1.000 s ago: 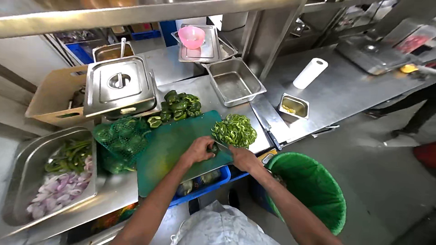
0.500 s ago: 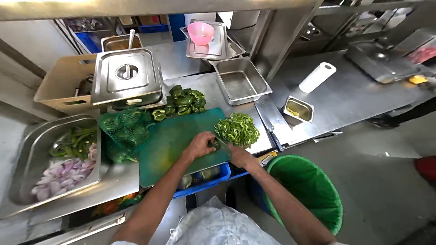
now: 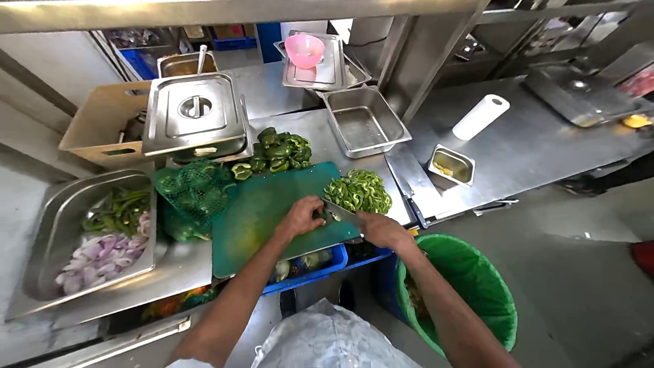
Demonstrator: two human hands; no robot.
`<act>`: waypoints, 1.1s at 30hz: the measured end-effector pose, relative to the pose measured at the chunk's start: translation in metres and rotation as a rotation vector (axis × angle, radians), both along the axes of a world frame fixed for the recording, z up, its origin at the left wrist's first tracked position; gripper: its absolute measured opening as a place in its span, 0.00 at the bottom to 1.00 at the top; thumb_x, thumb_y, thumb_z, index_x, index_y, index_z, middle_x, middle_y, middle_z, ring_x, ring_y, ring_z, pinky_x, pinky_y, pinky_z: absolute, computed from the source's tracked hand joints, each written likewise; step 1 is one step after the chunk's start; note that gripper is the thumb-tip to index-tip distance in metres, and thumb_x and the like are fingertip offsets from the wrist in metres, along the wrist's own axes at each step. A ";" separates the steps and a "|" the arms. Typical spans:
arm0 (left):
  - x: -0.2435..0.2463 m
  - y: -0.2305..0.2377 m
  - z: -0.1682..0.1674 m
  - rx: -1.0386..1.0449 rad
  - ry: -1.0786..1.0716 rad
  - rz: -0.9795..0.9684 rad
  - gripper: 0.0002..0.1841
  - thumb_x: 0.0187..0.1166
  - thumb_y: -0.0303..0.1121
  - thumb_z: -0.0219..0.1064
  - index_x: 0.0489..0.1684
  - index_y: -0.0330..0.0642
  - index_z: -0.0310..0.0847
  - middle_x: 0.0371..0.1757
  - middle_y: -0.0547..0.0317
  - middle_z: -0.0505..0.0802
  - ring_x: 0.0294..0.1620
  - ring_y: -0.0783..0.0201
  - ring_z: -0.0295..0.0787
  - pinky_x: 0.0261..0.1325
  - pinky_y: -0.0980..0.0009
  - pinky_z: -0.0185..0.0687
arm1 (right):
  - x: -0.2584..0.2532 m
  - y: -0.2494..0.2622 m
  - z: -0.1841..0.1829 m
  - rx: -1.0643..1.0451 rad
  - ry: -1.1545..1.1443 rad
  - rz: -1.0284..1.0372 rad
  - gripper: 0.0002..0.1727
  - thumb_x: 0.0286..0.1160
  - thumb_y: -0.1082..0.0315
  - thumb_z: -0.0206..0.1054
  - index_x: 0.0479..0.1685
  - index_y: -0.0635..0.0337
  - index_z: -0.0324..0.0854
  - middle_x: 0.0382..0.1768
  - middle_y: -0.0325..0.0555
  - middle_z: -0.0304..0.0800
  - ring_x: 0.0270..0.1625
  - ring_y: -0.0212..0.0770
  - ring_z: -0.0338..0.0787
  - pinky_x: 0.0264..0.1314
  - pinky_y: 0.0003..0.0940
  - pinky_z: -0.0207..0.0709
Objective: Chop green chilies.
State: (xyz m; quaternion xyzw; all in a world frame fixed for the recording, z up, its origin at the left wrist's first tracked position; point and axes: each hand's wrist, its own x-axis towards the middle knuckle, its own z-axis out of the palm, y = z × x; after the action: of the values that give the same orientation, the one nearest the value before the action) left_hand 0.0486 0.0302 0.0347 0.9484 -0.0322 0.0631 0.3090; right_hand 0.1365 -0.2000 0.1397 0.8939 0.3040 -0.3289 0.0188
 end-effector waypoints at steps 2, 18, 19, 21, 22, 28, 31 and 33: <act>-0.001 -0.001 -0.002 -0.007 -0.015 0.009 0.13 0.65 0.39 0.84 0.36 0.42 0.90 0.46 0.56 0.92 0.53 0.58 0.89 0.63 0.56 0.87 | -0.006 0.005 -0.019 0.009 0.008 -0.024 0.27 0.79 0.61 0.68 0.79 0.45 0.72 0.52 0.60 0.92 0.54 0.65 0.92 0.52 0.69 0.84; -0.015 0.006 0.002 0.074 -0.045 -0.049 0.18 0.70 0.52 0.78 0.41 0.46 0.93 0.57 0.57 0.89 0.65 0.59 0.84 0.71 0.62 0.83 | -0.017 0.024 -0.069 0.068 0.035 -0.066 0.24 0.88 0.60 0.59 0.80 0.51 0.63 0.50 0.60 0.91 0.54 0.64 0.93 0.53 0.64 0.86; -0.015 0.008 0.009 0.083 0.018 -0.082 0.16 0.71 0.49 0.79 0.44 0.46 0.93 0.58 0.57 0.90 0.65 0.59 0.84 0.72 0.61 0.82 | -0.017 0.024 -0.069 0.064 0.034 -0.071 0.25 0.88 0.60 0.59 0.81 0.50 0.63 0.50 0.60 0.91 0.54 0.64 0.93 0.53 0.64 0.86; -0.013 0.011 0.013 0.096 0.098 -0.138 0.14 0.71 0.42 0.80 0.48 0.46 0.93 0.59 0.56 0.91 0.66 0.58 0.86 0.75 0.59 0.81 | -0.018 0.022 -0.066 0.051 0.044 -0.071 0.25 0.88 0.59 0.60 0.81 0.49 0.63 0.51 0.60 0.91 0.54 0.64 0.93 0.54 0.65 0.85; -0.011 0.012 0.012 0.097 0.098 -0.150 0.13 0.70 0.40 0.81 0.47 0.45 0.93 0.58 0.56 0.92 0.65 0.58 0.87 0.75 0.59 0.81 | -0.016 0.021 -0.062 0.043 0.046 -0.060 0.25 0.88 0.59 0.60 0.82 0.48 0.63 0.51 0.60 0.91 0.54 0.64 0.93 0.54 0.66 0.85; -0.002 0.013 0.017 0.079 0.120 -0.182 0.12 0.69 0.38 0.82 0.42 0.41 0.91 0.52 0.55 0.92 0.58 0.57 0.89 0.69 0.58 0.85 | -0.018 0.006 -0.010 -0.013 -0.048 -0.014 0.23 0.80 0.60 0.67 0.74 0.44 0.74 0.50 0.56 0.92 0.53 0.62 0.93 0.50 0.65 0.85; 0.000 0.014 0.011 0.068 0.084 -0.177 0.11 0.68 0.38 0.83 0.38 0.43 0.90 0.50 0.57 0.92 0.57 0.59 0.89 0.67 0.59 0.86 | -0.017 0.026 -0.052 0.032 0.036 -0.058 0.25 0.85 0.61 0.63 0.80 0.47 0.66 0.52 0.60 0.91 0.54 0.65 0.93 0.52 0.67 0.85; 0.001 0.015 0.011 0.059 0.082 -0.170 0.11 0.68 0.38 0.83 0.38 0.43 0.90 0.51 0.57 0.92 0.57 0.60 0.89 0.67 0.60 0.86 | -0.010 0.024 -0.041 0.030 0.009 -0.020 0.24 0.87 0.60 0.62 0.81 0.44 0.68 0.52 0.60 0.92 0.54 0.65 0.93 0.51 0.68 0.85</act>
State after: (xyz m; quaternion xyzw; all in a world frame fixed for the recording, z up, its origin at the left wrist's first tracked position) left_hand 0.0498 0.0448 0.0462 0.9528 -0.1016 -0.0035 0.2861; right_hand 0.1264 -0.1762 0.0989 0.8956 0.2999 -0.3285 0.0009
